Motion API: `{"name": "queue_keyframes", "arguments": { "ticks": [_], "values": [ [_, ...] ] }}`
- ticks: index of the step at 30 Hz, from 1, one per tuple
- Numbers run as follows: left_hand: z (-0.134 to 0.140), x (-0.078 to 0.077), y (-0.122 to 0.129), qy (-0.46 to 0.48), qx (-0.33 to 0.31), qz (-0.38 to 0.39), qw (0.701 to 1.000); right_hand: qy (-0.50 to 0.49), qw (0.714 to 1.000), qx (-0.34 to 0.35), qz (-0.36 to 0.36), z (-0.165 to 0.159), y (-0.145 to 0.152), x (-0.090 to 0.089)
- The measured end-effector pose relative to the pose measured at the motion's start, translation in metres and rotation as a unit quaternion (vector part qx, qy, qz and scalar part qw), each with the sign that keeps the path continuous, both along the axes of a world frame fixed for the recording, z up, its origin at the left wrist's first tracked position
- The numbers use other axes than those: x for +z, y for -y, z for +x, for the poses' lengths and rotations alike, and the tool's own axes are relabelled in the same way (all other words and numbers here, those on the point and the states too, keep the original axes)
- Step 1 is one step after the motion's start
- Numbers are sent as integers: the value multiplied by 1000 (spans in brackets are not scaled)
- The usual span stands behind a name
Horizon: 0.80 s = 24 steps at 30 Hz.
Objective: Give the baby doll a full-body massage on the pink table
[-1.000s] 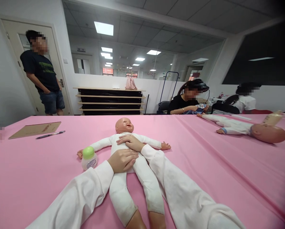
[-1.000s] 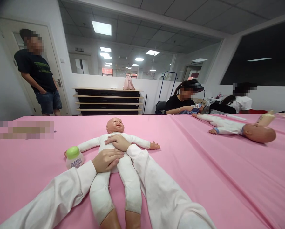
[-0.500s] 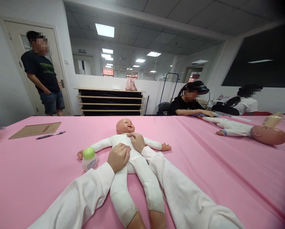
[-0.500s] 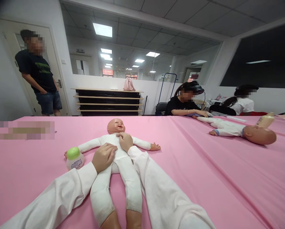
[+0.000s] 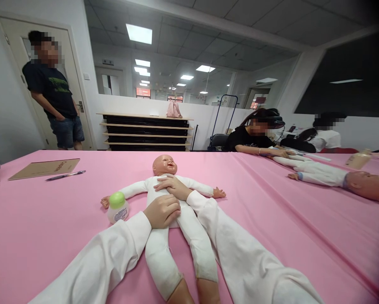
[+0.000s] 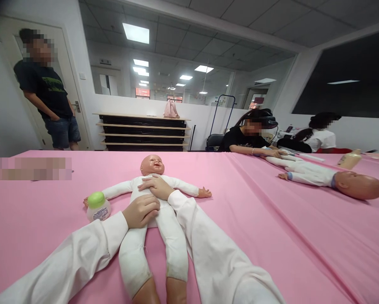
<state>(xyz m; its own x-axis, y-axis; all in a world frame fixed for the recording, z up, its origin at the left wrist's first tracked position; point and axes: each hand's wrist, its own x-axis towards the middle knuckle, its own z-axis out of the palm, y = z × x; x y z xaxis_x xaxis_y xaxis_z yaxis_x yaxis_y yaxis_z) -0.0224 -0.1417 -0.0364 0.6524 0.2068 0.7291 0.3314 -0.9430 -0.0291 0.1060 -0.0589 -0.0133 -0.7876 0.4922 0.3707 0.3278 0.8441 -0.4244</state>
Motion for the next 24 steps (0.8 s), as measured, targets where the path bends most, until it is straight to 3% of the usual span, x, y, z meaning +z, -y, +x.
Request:
{"name": "queue_keyframes", "arguments": {
  "ticks": [3,5,9,12,19,24],
  "values": [
    [2,4,0,-30,-18,-55,998,73,997,-18,34,3,-3,2],
    [2,6,-1,-59,-15,-81,995,72,996,-22,53,6,-8,1],
    [2,6,0,-100,53,-122,986,-33,997,-52,52,12,-20,-9],
    [3,3,-1,-72,122,-136,980,-113,989,-93,10,16,-25,-17],
    [3,-7,-2,83,261,-73,959,-266,929,-252,51,25,-27,-33],
    [1,-5,1,84,288,26,953,-280,925,-245,73,26,-22,-32]
  ]
}}
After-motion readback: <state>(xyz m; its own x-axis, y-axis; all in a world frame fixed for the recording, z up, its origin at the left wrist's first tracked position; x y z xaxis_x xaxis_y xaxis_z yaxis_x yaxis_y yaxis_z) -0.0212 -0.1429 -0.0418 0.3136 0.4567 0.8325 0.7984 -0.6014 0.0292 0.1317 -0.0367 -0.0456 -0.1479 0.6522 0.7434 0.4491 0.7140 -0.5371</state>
